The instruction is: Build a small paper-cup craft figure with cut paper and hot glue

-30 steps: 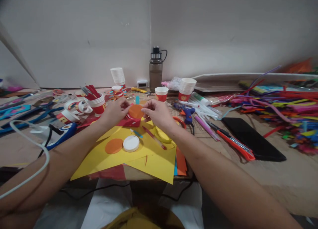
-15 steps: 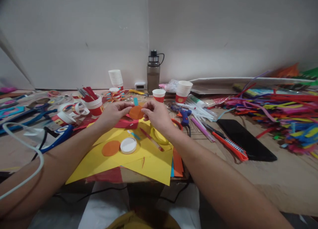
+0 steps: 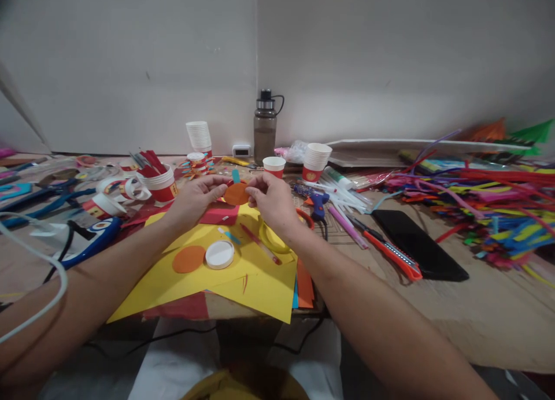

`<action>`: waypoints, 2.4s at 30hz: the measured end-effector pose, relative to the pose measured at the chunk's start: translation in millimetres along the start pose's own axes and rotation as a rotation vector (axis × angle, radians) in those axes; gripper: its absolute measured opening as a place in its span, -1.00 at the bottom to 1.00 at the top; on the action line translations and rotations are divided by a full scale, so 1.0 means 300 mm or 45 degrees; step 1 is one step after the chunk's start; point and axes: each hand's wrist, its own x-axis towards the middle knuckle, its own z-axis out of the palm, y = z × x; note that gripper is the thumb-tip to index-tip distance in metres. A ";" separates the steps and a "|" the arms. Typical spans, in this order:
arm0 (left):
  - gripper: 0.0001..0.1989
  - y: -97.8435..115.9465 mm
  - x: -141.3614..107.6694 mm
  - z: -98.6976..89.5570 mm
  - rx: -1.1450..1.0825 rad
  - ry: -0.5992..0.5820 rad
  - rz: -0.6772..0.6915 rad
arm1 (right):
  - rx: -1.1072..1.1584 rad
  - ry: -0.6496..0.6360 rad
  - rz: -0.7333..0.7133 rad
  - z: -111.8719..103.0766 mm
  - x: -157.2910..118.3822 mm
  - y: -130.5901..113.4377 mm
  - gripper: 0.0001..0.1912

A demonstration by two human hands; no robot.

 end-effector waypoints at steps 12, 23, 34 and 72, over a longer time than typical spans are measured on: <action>-0.55 0.008 -0.013 0.018 0.155 -0.018 0.070 | -0.029 0.060 -0.032 0.001 -0.001 0.002 -0.93; -0.64 0.006 -0.019 0.027 0.311 -0.054 0.126 | -0.230 0.075 -0.189 0.001 -0.008 0.005 -0.97; -0.67 0.004 -0.026 0.048 0.209 -0.025 0.098 | -0.374 0.141 -0.241 0.006 -0.013 -0.008 -0.92; -0.74 0.037 -0.051 0.087 0.128 0.115 -0.009 | -0.395 -0.042 -0.208 0.032 -0.034 -0.006 -0.88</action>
